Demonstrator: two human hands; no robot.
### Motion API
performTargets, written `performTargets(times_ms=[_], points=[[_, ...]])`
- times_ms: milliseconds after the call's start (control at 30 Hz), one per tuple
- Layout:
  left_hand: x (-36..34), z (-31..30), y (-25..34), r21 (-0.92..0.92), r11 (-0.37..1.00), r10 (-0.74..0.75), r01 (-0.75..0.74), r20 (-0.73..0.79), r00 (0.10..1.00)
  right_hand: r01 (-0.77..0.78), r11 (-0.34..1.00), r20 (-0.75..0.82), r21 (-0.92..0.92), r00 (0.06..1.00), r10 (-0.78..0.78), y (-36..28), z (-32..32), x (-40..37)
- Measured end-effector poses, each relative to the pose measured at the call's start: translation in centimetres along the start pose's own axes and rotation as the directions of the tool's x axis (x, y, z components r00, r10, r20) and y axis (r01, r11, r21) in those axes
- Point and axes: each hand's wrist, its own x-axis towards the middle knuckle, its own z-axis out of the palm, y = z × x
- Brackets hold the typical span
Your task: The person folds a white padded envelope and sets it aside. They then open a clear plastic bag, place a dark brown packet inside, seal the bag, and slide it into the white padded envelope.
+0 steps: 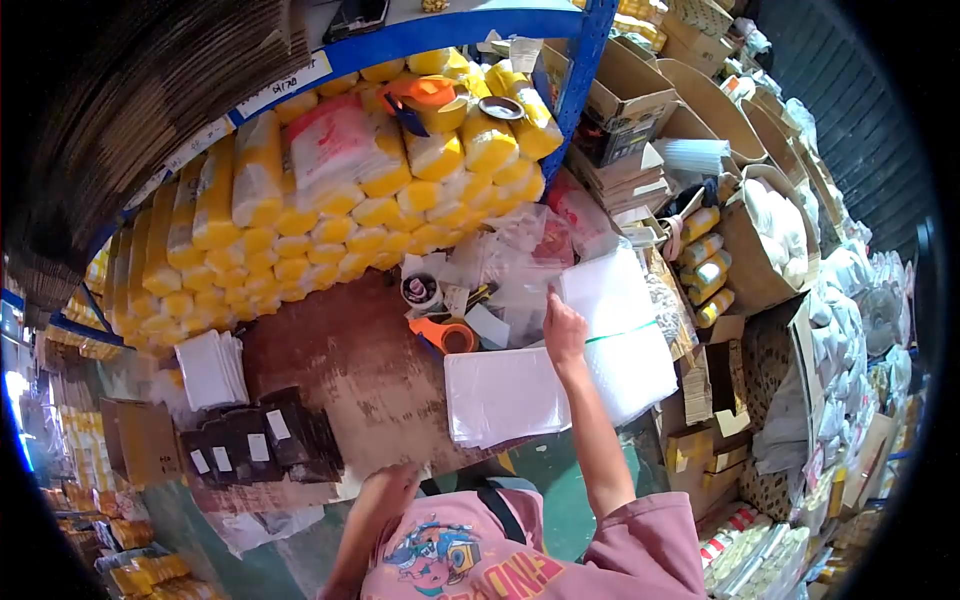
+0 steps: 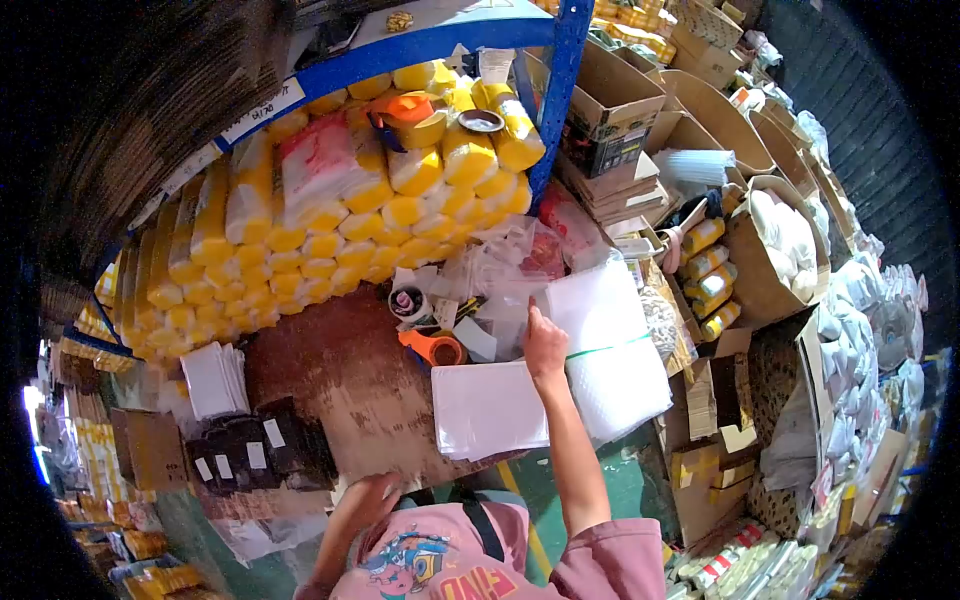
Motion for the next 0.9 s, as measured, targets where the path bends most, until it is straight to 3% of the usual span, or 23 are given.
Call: performTargets(times_ms=[67, 167, 233, 267, 367, 400, 500, 533, 567, 600, 633, 667, 733, 767, 800, 867, 900], points=[[1.0, 0.1, 0.3, 0.013, 0.996, 0.092, -0.092, -0.033, 0.995, 0.018, 1.000, -0.074, -0.008, 0.997, -0.018, -0.1, -0.8, 0.5], [1.0, 0.0, 1.9, -0.020, 1.000, 0.016, -0.016, 0.005, 1.000, 0.063, 0.998, -0.216, 0.019, 0.975, -0.058, -0.7, -2.2, 1.8], [1.1, 0.9, 1.1, -0.004, 0.999, 0.045, -0.045, 0.003, 0.999, 0.070, 0.995, -0.252, 0.067, 0.966, -0.051, -1.5, -3.9, 2.9], [1.1, 1.4, 0.8, 0.001, 0.998, 0.057, -0.057, 0.004, 0.998, 0.146, 0.980, -0.338, 0.136, 0.936, -0.093, -1.8, -4.2, 3.6], [1.0, 1.7, 0.8, -0.004, 1.000, -0.010, 0.011, 0.111, 0.994, 0.090, 0.910, -0.219, 0.404, 0.976, 0.001, -2.2, -4.9, 3.9], [0.8, 1.4, 1.3, -0.005, 1.000, -0.025, 0.026, 0.111, 0.993, -0.037, 0.864, -0.116, 0.502, 0.987, 0.110, -2.6, -5.5, 3.4], [1.5, 1.2, 1.5, -0.220, 0.976, 0.016, 0.003, 0.082, 0.997, -0.049, 0.801, -0.122, 0.596, 0.981, 0.151, -5.9, -8.9, 1.9], [1.9, 1.2, 2.0, -0.389, 0.920, -0.014, 0.037, 0.061, 0.998, 0.010, 0.847, -0.163, 0.532, 0.983, 0.091, -7.4, -10.1, 1.0], [2.3, 1.3, 2.7, -0.549, 0.833, -0.048, 0.066, 0.047, 0.998, 0.091, 0.835, -0.220, 0.543, 0.975, 0.037, -8.4, -10.1, -0.3], [2.7, 1.3, 3.1, -0.691, 0.717, -0.083, 0.088, 0.041, 0.996, 0.098, 0.832, -0.136, 0.546, 0.990, -0.028, -10.5, -12.0, -1.7], [3.5, 2.0, 2.6, -0.896, 0.433, -0.055, 0.095, 0.079, 0.995, 0.193, 0.821, -0.136, 0.538, 0.981, -0.142, -12.6, -13.5, -3.0], [4.6, 2.9, 1.8, -0.990, 0.091, -0.021, 0.105, 0.104, 0.994, 0.247, 0.814, -0.079, 0.525, 0.967, -0.243, -14.3, -14.4, -4.5], [6.6, 2.4, 0.7, -0.885, -0.436, 0.251, 0.164, 0.055, 0.967, 0.259, 0.691, 0.086, 0.675, 0.902, -0.423, -16.8, -15.8, -8.2], [8.5, 4.1, -1.1, -0.651, -0.717, 0.338, 0.249, -0.012, 0.941, 0.294, 0.626, 0.116, 0.722, 0.841, -0.528, -17.5, -15.9, -9.6], [8.7, 2.4, 0.2, -0.820, -0.557, 0.377, 0.130, -0.111, 0.920, 0.284, 0.607, 0.174, 0.742, 0.793, -0.584, -18.2, -16.5, -11.1], [9.0, 1.9, -1.0, -0.713, -0.658, 0.455, 0.241, -0.122, 0.882, 0.257, 0.570, 0.259, 0.781, 0.698, -0.668, -19.6, -17.3, -13.5], [8.3, 1.5, -1.2, -0.766, -0.619, 0.408, 0.174, -0.124, 0.904, 0.248, 0.571, 0.299, 0.782, 0.655, -0.694, -19.6, -17.4, -14.6]])
